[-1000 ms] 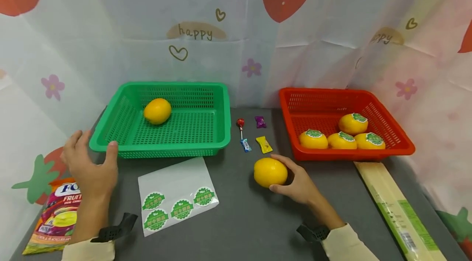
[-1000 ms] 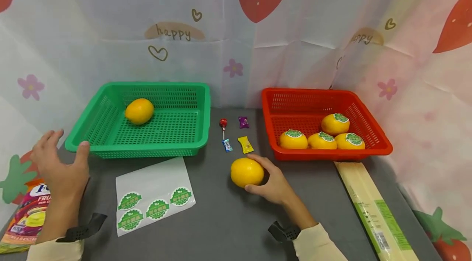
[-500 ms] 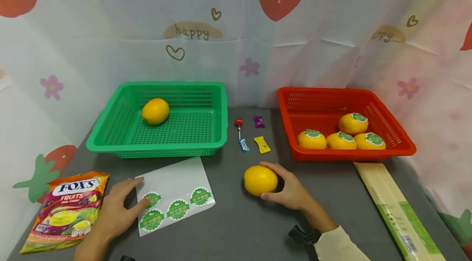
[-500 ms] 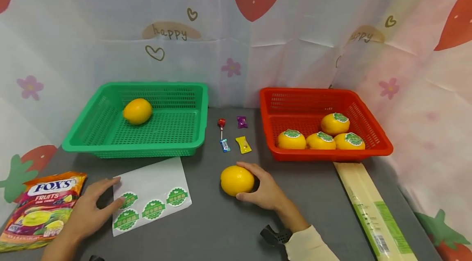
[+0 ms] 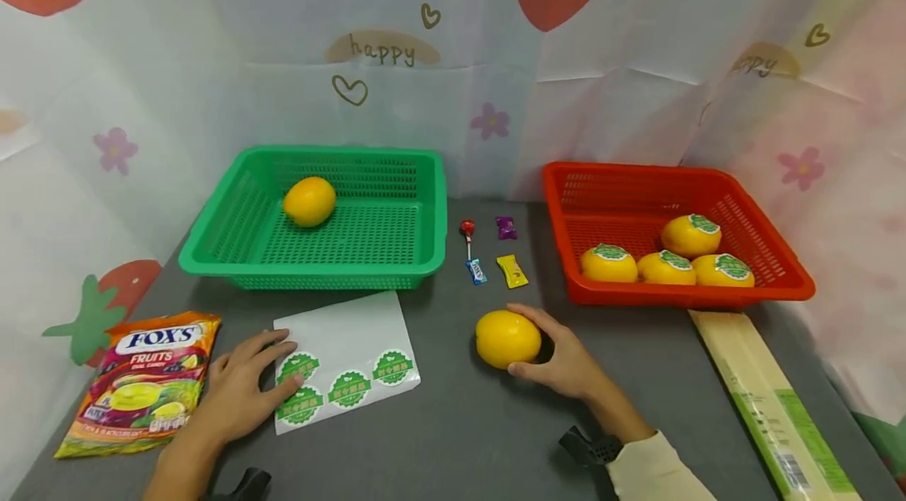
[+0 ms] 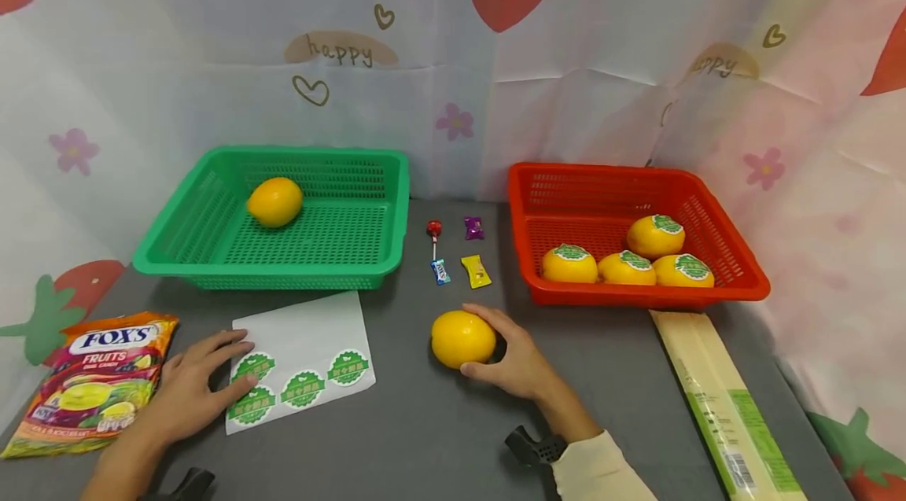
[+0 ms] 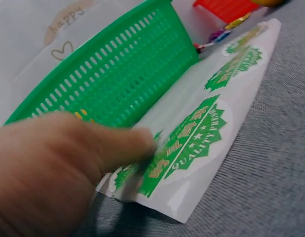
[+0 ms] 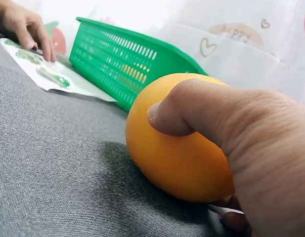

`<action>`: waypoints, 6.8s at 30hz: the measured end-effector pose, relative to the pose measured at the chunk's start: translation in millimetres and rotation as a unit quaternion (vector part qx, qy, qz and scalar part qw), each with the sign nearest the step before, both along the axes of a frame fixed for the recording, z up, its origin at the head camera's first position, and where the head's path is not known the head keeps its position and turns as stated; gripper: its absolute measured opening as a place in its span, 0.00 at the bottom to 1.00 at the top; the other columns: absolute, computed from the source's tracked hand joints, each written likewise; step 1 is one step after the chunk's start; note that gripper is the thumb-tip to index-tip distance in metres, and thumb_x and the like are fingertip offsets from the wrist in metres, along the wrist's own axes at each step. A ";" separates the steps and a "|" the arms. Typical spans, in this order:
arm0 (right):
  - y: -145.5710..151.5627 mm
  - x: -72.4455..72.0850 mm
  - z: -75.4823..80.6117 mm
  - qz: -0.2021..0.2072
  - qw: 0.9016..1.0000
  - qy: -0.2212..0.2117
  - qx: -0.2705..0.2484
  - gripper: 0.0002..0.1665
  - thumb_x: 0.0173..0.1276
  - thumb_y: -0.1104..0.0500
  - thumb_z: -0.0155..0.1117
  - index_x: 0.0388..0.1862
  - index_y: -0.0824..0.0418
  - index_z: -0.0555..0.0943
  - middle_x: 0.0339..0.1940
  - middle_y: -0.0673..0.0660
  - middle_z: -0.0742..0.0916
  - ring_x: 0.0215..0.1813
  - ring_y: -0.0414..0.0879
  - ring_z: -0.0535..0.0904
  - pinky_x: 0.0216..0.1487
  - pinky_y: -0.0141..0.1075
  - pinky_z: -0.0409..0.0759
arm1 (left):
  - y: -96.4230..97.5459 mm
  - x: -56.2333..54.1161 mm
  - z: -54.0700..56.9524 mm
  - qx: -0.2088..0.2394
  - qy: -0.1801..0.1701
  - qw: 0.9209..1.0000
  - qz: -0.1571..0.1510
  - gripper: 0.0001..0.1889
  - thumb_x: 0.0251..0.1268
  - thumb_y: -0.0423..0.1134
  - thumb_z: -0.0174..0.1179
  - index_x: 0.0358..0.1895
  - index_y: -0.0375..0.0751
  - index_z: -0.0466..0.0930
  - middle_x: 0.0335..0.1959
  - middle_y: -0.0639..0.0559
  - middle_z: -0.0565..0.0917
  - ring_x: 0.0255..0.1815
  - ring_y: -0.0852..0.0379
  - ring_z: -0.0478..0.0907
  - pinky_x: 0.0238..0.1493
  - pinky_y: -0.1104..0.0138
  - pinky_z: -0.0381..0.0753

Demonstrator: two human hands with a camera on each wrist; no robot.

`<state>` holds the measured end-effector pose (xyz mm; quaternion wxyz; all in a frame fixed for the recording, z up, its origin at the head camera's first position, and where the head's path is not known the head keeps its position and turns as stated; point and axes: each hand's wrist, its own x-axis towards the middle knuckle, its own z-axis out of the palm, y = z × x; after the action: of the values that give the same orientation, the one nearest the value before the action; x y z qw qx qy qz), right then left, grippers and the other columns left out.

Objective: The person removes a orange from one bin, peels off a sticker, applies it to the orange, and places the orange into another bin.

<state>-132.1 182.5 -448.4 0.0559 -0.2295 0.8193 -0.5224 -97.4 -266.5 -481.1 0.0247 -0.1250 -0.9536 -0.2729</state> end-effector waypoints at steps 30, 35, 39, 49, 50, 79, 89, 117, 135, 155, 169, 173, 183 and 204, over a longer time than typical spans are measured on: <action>0.4 -0.6 3.1 0.001 1.000 -0.018 0.019 0.44 0.54 0.65 0.74 0.70 0.64 0.66 0.66 0.61 0.73 0.60 0.57 0.69 0.62 0.60 0.61 | 18.8 1.6 -1.2 0.042 0.082 0.996 -0.001 0.24 0.49 0.28 0.72 0.53 0.42 0.80 0.40 0.49 0.81 0.48 0.46 0.70 0.49 0.42 0.56; 0.1 -0.1 3.4 0.003 0.999 -0.026 0.023 0.44 0.55 0.64 0.73 0.71 0.64 0.66 0.67 0.61 0.72 0.60 0.56 0.69 0.62 0.60 0.62 | 18.1 3.2 -3.5 0.067 0.094 0.993 -0.004 0.32 0.49 0.22 0.68 0.62 0.41 0.75 0.38 0.49 0.81 0.44 0.48 0.74 0.51 0.42 0.58; 0.4 -0.1 2.3 0.001 0.999 -0.030 0.026 0.44 0.55 0.64 0.73 0.71 0.63 0.65 0.67 0.61 0.72 0.60 0.57 0.69 0.62 0.60 0.62 | 19.1 3.7 -4.3 0.062 0.110 0.992 -0.007 0.33 0.49 0.21 0.66 0.63 0.41 0.74 0.36 0.52 0.79 0.39 0.53 0.74 0.48 0.48 0.69; 0.6 -0.6 3.0 0.003 1.000 -0.024 0.017 0.44 0.55 0.65 0.73 0.71 0.64 0.66 0.67 0.62 0.72 0.61 0.57 0.69 0.63 0.60 0.60 | 13.5 2.2 4.1 0.156 0.123 0.980 0.016 0.33 0.54 0.18 0.58 0.66 0.43 0.71 0.32 0.52 0.77 0.27 0.60 0.69 0.31 0.72 0.65; 0.6 -0.6 3.5 0.003 1.000 -0.024 0.017 0.44 0.55 0.65 0.73 0.71 0.64 0.66 0.67 0.62 0.72 0.61 0.57 0.69 0.63 0.60 0.60 | 12.6 2.6 5.9 0.171 0.123 0.977 0.018 0.33 0.55 0.18 0.58 0.66 0.42 0.71 0.32 0.51 0.76 0.26 0.60 0.68 0.29 0.71 0.64; 1.2 -2.2 3.0 0.010 1.000 -0.017 0.024 0.45 0.55 0.64 0.74 0.71 0.62 0.65 0.67 0.60 0.71 0.60 0.56 0.68 0.62 0.59 0.61 | 22.2 10.4 3.2 -0.006 0.054 0.996 -0.068 0.41 0.55 0.21 0.60 0.74 0.46 0.58 0.47 0.47 0.68 0.39 0.55 0.68 0.38 0.59 0.73; 2.9 1.8 3.5 0.005 0.999 -0.019 0.034 0.44 0.56 0.63 0.73 0.71 0.62 0.65 0.68 0.61 0.71 0.60 0.58 0.68 0.62 0.60 0.60 | 27.4 11.7 -1.0 0.017 0.058 0.998 -0.036 0.42 0.55 0.22 0.62 0.74 0.41 0.54 0.50 0.40 0.63 0.42 0.46 0.70 0.42 0.52 0.74; 12.5 -15.0 -31.3 0.008 0.999 -0.015 0.033 0.47 0.55 0.55 0.75 0.73 0.52 0.65 0.67 0.51 0.72 0.59 0.52 0.69 0.61 0.59 0.61 | 18.3 14.1 -15.2 0.048 0.180 0.983 0.010 0.16 0.38 0.31 0.78 0.35 0.37 0.84 0.35 0.47 0.78 0.42 0.45 0.71 0.47 0.41 0.61; 4.1 -0.1 8.9 0.008 0.999 -0.012 0.038 0.44 0.56 0.62 0.73 0.71 0.60 0.66 0.67 0.61 0.72 0.59 0.57 0.69 0.60 0.61 0.62 | 19.0 7.0 -10.6 0.068 0.156 0.985 -0.007 0.39 0.42 0.33 0.77 0.63 0.33 0.73 0.50 0.40 0.76 0.51 0.39 0.71 0.49 0.42 0.65; -0.8 -1.8 -7.5 -0.005 0.999 -0.003 0.042 0.45 0.50 0.63 0.77 0.68 0.65 0.68 0.64 0.59 0.75 0.60 0.55 0.70 0.64 0.55 0.62 | 158.1 -11.0 46.0 0.445 0.144 0.872 -0.147 0.24 0.48 0.09 0.59 0.53 0.19 0.75 0.49 0.32 0.79 0.55 0.53 0.75 0.59 0.65 0.69; 3.3 -12.3 -34.9 0.010 0.999 0.029 0.026 0.47 0.49 0.54 0.79 0.68 0.52 0.69 0.63 0.49 0.76 0.58 0.46 0.72 0.63 0.50 0.65 | 230.9 -37.9 29.1 0.374 0.033 0.911 -0.169 0.21 0.56 0.24 0.64 0.56 0.35 0.80 0.49 0.49 0.80 0.51 0.52 0.70 0.55 0.56 0.70; 3.1 -12.4 -34.9 0.010 0.999 0.030 0.029 0.48 0.50 0.53 0.79 0.69 0.51 0.68 0.63 0.49 0.76 0.57 0.46 0.72 0.62 0.49 0.67 | 240.8 -40.6 27.1 0.372 0.030 0.911 -0.176 0.20 0.57 0.25 0.65 0.55 0.33 0.80 0.49 0.45 0.80 0.52 0.49 0.69 0.55 0.52 0.70; 2.0 -11.2 -26.5 0.009 0.988 0.050 -0.145 0.25 0.64 0.70 0.63 0.61 0.69 0.74 0.60 0.64 0.77 0.59 0.57 0.72 0.58 0.50 0.72 | 248.8 -42.3 25.1 0.374 0.038 0.910 -0.175 0.20 0.54 0.20 0.63 0.53 0.26 0.79 0.48 0.37 0.79 0.51 0.40 0.70 0.54 0.47 0.71; -9.9 0.1 -9.6 -0.129 0.966 -0.044 -0.219 0.08 0.67 0.71 0.60 0.28 0.75 0.76 0.53 0.71 0.79 0.58 0.58 0.72 0.59 0.35 0.71 | 254.5 -44.1 -1.2 0.316 0.081 0.926 -0.192 0.36 0.51 0.35 0.74 0.67 0.38 0.70 0.56 0.47 0.75 0.55 0.53 0.73 0.59 0.58 0.71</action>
<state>-132.0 172.6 -458.0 -0.0280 -0.1053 0.7045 -0.7013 -141.5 -11.9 -482.3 0.0876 -0.3130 -0.7704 -0.5485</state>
